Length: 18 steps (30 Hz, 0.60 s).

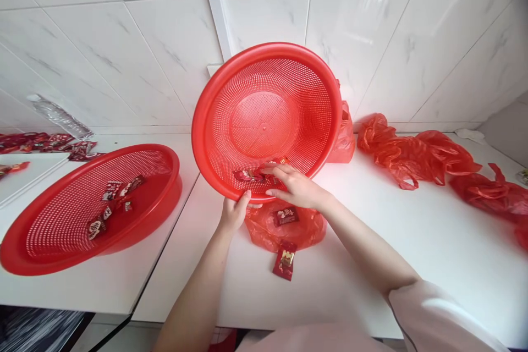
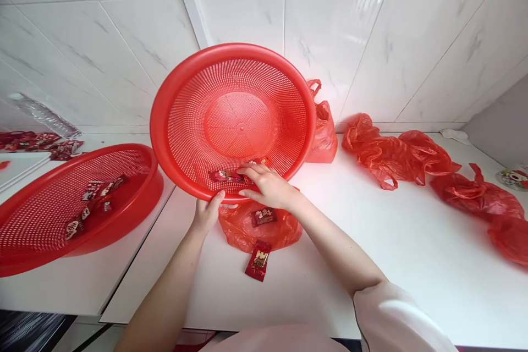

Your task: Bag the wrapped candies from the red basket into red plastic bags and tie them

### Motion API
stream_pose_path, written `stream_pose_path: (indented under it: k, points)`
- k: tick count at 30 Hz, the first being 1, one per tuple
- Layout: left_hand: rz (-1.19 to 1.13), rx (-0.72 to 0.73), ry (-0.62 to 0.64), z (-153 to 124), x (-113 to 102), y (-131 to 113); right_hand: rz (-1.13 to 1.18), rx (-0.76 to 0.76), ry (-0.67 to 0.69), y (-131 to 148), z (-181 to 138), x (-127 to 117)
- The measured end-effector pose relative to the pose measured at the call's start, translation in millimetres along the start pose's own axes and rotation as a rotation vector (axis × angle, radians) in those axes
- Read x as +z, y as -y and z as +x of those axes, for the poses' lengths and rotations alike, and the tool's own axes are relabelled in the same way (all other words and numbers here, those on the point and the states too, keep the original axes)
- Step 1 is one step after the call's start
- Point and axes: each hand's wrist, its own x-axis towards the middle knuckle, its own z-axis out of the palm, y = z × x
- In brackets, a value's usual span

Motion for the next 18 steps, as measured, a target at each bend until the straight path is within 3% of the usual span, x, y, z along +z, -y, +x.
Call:
stream_pose_path:
  k: [7, 14, 18]
  points:
    - [0.029, 0.028, 0.006, -2.4, 2.4, 8.1, 0.003, 0.019, 0.188, -7.6, 0.1, 21.1]
    - [-0.005, 0.029, -0.102, 3.2, -1.7, 5.8, 0.090, -0.041, 0.190, -7.3, -1.9, -6.4]
    - [0.001, 0.041, -0.100, 2.8, -2.6, 4.5, 0.125, -0.061, 0.189, -7.0, -2.8, -18.9]
